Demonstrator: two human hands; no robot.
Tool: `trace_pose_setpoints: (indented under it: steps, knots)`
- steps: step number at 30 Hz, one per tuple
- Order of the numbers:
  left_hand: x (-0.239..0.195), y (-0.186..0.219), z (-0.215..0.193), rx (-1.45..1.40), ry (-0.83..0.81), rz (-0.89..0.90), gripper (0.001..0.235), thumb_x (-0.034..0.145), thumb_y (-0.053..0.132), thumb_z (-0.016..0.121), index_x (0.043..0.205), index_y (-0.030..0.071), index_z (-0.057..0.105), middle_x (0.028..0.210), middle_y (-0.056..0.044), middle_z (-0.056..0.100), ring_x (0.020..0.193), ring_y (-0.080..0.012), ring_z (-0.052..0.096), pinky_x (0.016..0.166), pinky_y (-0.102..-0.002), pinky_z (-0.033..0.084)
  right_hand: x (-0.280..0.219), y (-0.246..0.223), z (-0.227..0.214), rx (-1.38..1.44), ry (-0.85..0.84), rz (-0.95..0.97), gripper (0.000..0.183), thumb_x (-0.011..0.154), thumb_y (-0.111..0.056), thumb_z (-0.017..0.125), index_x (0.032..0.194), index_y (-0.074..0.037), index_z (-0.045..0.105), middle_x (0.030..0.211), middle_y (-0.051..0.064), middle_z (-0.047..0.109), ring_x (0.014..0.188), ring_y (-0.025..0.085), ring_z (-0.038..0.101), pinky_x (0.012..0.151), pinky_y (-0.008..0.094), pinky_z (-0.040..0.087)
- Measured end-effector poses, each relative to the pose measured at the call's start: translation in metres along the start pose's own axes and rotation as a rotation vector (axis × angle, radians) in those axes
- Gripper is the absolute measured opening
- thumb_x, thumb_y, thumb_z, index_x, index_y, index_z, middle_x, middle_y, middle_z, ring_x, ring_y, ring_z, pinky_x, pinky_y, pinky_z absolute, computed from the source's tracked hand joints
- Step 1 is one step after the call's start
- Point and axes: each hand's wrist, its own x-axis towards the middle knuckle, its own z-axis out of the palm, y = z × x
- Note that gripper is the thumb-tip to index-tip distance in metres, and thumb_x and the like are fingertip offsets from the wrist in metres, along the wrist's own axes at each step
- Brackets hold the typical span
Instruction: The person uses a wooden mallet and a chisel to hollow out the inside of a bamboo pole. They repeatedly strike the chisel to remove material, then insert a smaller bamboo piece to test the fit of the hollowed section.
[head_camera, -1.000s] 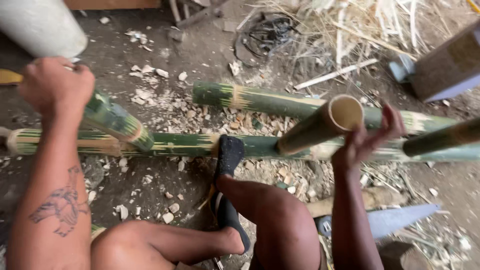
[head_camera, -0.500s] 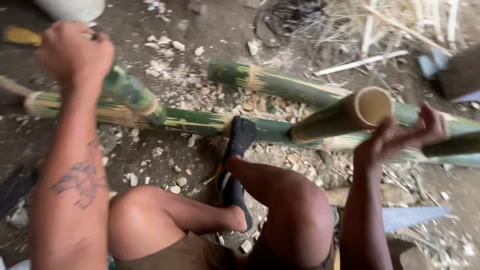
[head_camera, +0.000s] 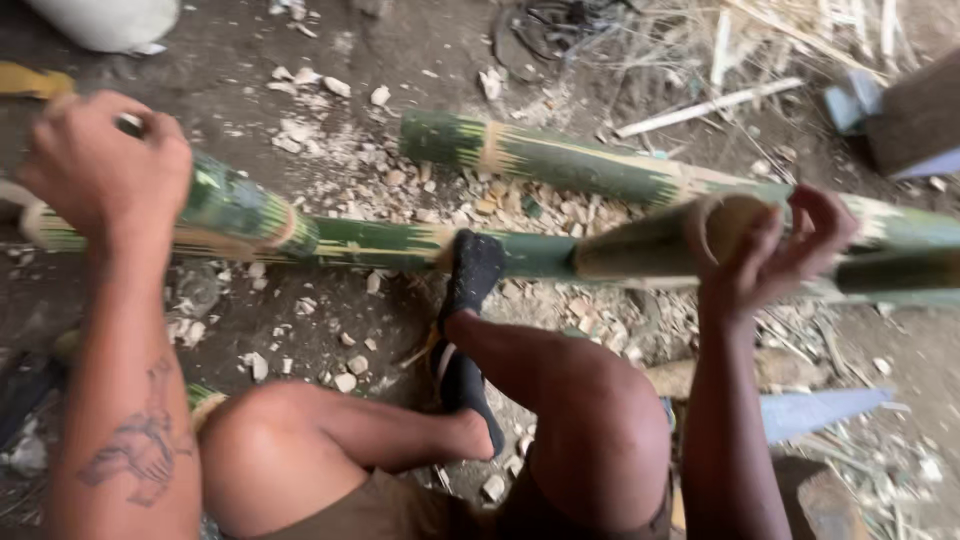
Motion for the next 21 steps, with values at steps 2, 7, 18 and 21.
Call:
trace_pose_setpoints:
  steps: [2,7,18,21]
  knots:
    - [-0.007,-0.002,-0.018,-0.063,0.031,-0.035,0.011,0.075,0.014,0.07,0.082,0.021,0.076,0.095,-0.003,0.072,0.084,-0.0288,0.071,0.066,-0.041,0.054,-0.003,-0.015,-0.007,0.085,-0.012,0.02,0.05,0.114,-0.05,0.054,0.13,-0.004,0.05,0.125,0.009,0.051,0.115,0.022,0.057,0.098,0.041,0.051]
    - [-0.056,-0.002,-0.048,-0.155,-0.1,-0.133,0.019,0.082,0.006,0.065,0.093,0.017,0.075,0.102,-0.003,0.069,0.093,-0.0273,0.068,0.082,-0.038,0.055,-0.039,-0.056,-0.049,0.206,-0.038,0.137,0.051,0.112,-0.052,0.056,0.125,-0.003,0.052,0.117,0.009,0.056,0.112,0.021,0.059,0.099,0.039,0.051]
    - [-0.038,0.039,-0.003,-0.263,-0.124,-0.14,0.032,0.09,0.006,0.062,0.121,0.002,0.066,0.115,-0.013,0.066,0.106,-0.0328,0.065,0.088,-0.044,0.051,-0.01,-0.044,-0.025,0.247,-0.126,0.355,0.045,0.111,-0.039,0.044,0.127,0.0,0.06,0.125,0.014,0.065,0.121,0.024,0.061,0.109,0.039,0.046]
    - [-0.021,0.099,-0.019,-0.353,-0.051,-0.052,0.041,0.088,0.003,0.064,0.128,-0.002,0.062,0.131,-0.021,0.061,0.122,-0.0379,0.058,0.102,-0.048,0.046,0.007,-0.047,-0.017,0.126,-0.217,0.353,0.045,0.111,-0.038,0.042,0.123,0.0,0.063,0.122,0.015,0.065,0.116,0.026,0.061,0.104,0.04,0.047]
